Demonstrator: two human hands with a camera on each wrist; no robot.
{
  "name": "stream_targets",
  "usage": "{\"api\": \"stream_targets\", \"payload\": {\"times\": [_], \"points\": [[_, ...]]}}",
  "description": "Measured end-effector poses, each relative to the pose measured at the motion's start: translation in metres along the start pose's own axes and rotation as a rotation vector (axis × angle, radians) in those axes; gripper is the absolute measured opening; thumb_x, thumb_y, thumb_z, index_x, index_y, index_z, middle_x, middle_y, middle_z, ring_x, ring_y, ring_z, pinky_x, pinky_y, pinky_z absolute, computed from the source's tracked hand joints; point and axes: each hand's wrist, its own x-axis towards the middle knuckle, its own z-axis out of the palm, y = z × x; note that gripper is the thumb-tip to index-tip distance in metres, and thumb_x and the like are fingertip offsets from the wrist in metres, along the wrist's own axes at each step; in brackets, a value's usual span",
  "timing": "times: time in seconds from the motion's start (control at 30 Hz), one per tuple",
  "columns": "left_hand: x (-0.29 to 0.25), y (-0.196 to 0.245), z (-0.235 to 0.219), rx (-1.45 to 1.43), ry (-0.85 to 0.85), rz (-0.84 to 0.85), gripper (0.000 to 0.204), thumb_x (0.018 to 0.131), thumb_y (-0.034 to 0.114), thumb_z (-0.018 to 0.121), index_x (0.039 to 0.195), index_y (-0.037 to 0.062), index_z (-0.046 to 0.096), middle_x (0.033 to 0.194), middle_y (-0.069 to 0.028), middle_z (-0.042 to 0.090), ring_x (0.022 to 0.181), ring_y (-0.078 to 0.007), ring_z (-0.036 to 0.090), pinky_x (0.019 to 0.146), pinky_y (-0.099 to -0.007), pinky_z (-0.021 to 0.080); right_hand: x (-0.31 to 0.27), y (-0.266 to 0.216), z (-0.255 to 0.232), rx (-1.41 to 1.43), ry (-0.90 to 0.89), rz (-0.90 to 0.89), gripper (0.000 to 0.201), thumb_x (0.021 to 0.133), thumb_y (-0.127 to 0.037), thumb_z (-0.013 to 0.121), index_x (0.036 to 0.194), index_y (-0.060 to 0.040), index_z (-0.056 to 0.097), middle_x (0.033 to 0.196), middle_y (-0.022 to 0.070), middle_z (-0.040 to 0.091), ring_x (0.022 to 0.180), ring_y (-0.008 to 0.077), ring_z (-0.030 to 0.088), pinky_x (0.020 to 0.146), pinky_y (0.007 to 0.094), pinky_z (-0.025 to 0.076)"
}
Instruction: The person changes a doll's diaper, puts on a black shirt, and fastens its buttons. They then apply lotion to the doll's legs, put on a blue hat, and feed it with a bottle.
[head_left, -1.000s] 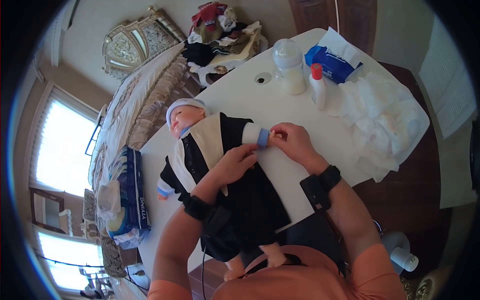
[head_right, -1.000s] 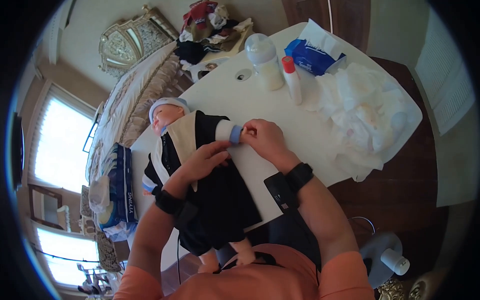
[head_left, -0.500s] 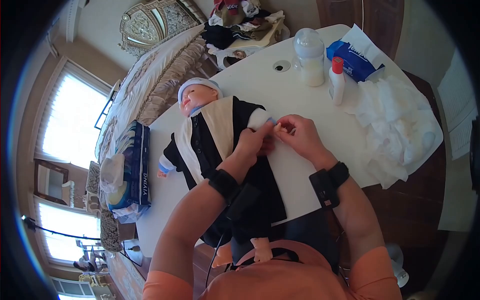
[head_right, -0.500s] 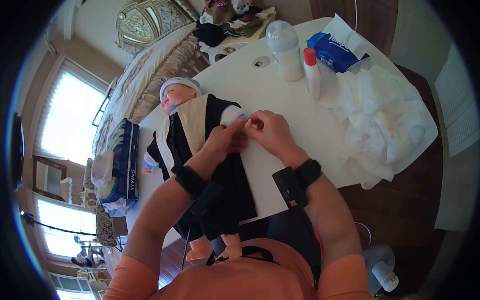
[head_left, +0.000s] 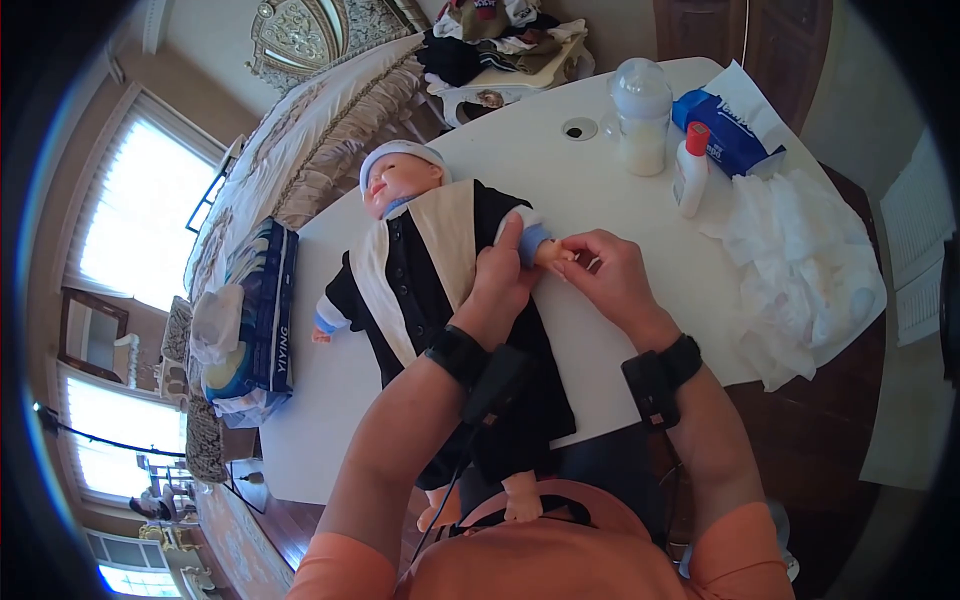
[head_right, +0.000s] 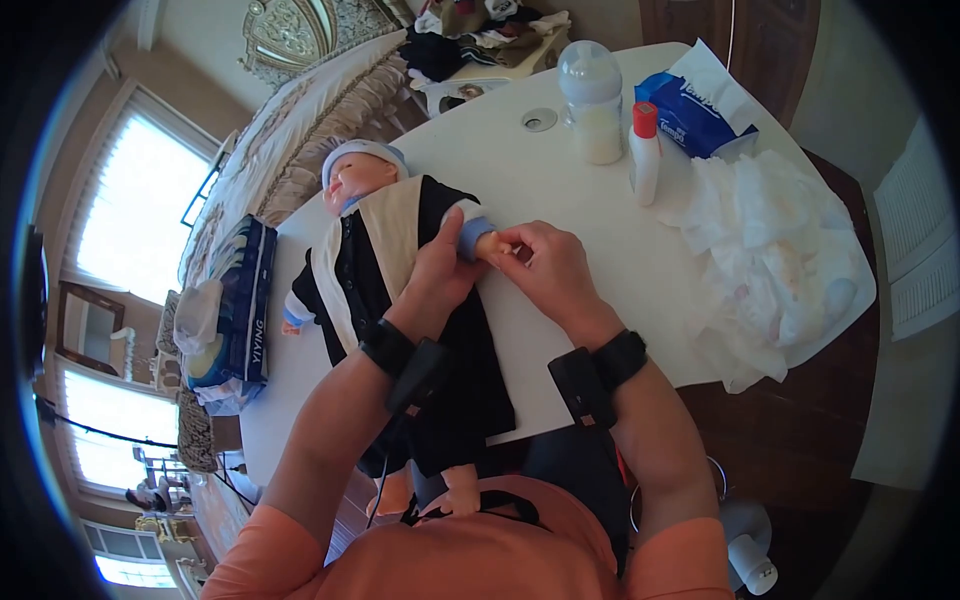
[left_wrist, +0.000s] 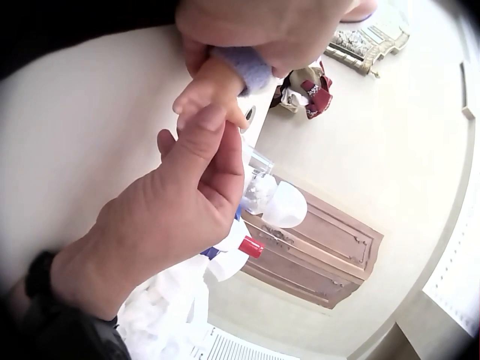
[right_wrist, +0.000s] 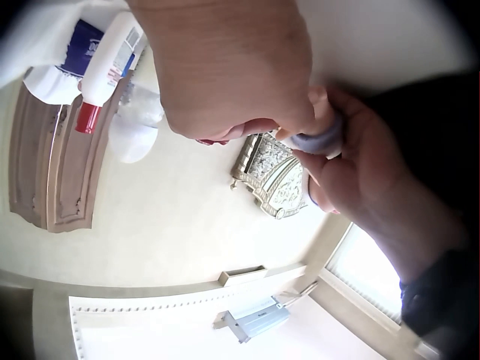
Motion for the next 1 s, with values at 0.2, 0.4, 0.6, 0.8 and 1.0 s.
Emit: {"api": "stream_targets", "payload": {"times": [0.2,0.4,0.6,0.8,1.0], "points": [[-0.001,-0.002,0.000,-0.041,-0.050,0.017,0.035,0.089,0.032,0.045,0.111,0.0040,0.043,0.101,-0.0099,0.050,0.092,-0.0228,0.051,0.082,-0.0421,0.044,0.000,0.000,0.002,-0.348,0.095,-0.282,0.014,0.072,-0.014,0.063,0.081,-0.0037,0.060,0.071,0.0076,0.058,0.062,0.0238,0.056,0.055,0.0321,0.045],[-0.004,0.000,0.001,-0.034,-0.031,-0.015,0.034,0.089,0.031,0.046,0.108,0.0034,0.045,0.100,-0.0096,0.050,0.091,-0.0218,0.052,0.080,-0.0426,0.046,0.000,-0.002,0.003,-0.411,0.197,-0.402,0.009,0.071,-0.012,0.063,0.072,-0.0063,0.057,0.068,0.0054,0.056,0.062,0.0222,0.056,0.053,0.0314,0.045],[-0.007,0.004,0.003,-0.056,-0.023,-0.036,0.030,0.088,0.030,0.047,0.107,0.0053,0.047,0.098,-0.0078,0.051,0.090,-0.0205,0.052,0.077,-0.0426,0.047,0.001,-0.006,0.005,-0.375,0.245,-0.490,0.010,0.068,-0.008,0.065,0.070,-0.0058,0.055,0.073,0.0039,0.057,0.063,0.0205,0.057,0.054,0.0298,0.046],[-0.010,0.005,0.004,-0.022,0.009,-0.048,0.028,0.089,0.029,0.047,0.109,0.0100,0.048,0.100,-0.0057,0.051,0.089,-0.0194,0.052,0.076,-0.0408,0.047,-0.001,-0.011,0.003,-0.390,0.124,-0.447,0.011,0.068,-0.007,0.065,0.070,-0.0055,0.055,0.080,0.0031,0.056,0.065,0.0204,0.057,0.055,0.0296,0.047],[-0.010,0.002,0.003,-0.004,0.003,0.023,0.042,0.084,0.033,0.055,0.107,-0.0004,0.045,0.099,-0.0108,0.051,0.083,-0.0224,0.055,0.067,-0.0388,0.050,-0.002,-0.012,0.007,-0.212,0.125,-0.184,0.013,0.067,-0.007,0.065,0.075,-0.0066,0.055,0.081,0.0056,0.055,0.069,0.0228,0.057,0.057,0.0307,0.047]]}}
